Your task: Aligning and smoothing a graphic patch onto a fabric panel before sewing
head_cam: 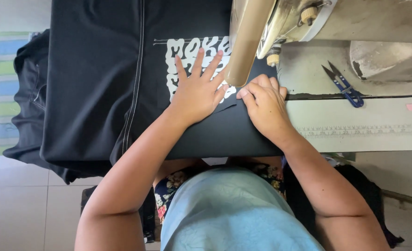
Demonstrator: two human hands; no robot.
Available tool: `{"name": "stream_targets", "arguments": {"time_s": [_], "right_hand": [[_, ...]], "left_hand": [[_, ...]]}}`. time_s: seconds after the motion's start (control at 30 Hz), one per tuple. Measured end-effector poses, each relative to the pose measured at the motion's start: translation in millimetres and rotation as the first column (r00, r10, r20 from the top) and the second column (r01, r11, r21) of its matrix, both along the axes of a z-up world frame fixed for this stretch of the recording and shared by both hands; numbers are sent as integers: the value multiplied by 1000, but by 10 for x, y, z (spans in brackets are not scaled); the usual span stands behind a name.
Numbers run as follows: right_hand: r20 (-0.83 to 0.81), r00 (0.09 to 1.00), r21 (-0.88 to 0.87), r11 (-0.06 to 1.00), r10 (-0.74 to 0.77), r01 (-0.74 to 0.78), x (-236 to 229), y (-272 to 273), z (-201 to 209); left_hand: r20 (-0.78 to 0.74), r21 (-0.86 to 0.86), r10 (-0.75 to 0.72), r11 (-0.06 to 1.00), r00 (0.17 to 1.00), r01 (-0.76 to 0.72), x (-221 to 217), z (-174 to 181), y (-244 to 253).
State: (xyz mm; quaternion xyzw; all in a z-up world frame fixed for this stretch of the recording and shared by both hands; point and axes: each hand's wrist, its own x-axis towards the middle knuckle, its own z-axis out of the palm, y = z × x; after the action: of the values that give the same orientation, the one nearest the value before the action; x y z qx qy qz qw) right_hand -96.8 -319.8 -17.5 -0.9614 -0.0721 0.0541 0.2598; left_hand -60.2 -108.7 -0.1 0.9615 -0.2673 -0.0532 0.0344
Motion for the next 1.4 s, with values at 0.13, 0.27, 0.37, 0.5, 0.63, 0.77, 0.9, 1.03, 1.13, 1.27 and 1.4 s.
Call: {"name": "stream_targets", "arguments": {"time_s": [0.13, 0.27, 0.37, 0.5, 0.63, 0.77, 0.9, 1.03, 1.13, 1.27, 1.4], "right_hand": [[14, 1000, 12, 1000, -18, 18, 12, 19, 86], [27, 999, -40, 999, -23, 24, -8, 109, 125], [13, 1000, -8, 1000, -17, 18, 34, 99, 51], [14, 1000, -51, 999, 20, -19, 85, 43, 55], [172, 970, -77, 984, 169, -158, 226, -66, 216], [416, 844, -3, 929, 338, -370, 406, -48, 100], [459, 781, -53, 891, 423, -451, 410, -124, -122], [438, 816, 80, 888, 376, -452, 367, -150, -134], [418, 820, 79, 884, 390, -461, 334, -150, -73], [404, 825, 74, 885, 396, -460, 313, -175, -40], [409, 814, 68, 875, 413, -479, 300, -162, 25]], "left_hand": [[23, -4, -89, 996, 996, 89, -34, -24, 36], [-27, -10, -94, 996, 995, 94, -23, -94, 48], [-47, 2, -83, 997, 995, 84, -23, -58, 36], [-66, 16, -84, 996, 994, 86, -59, 16, 37], [-87, 17, -135, 990, 987, 137, -346, 118, 12], [-127, -78, -188, 981, 974, 179, -805, 39, 23], [-350, -295, -191, 952, 917, 86, -857, 179, 198], [-33, -698, 162, 702, 986, -139, -699, -417, 158], [138, -645, 203, 761, 969, -67, -616, -672, 2], [246, -459, 215, 885, 945, -81, -621, -708, -115], [223, -448, 211, 889, 952, -93, -630, -597, -90]]}}
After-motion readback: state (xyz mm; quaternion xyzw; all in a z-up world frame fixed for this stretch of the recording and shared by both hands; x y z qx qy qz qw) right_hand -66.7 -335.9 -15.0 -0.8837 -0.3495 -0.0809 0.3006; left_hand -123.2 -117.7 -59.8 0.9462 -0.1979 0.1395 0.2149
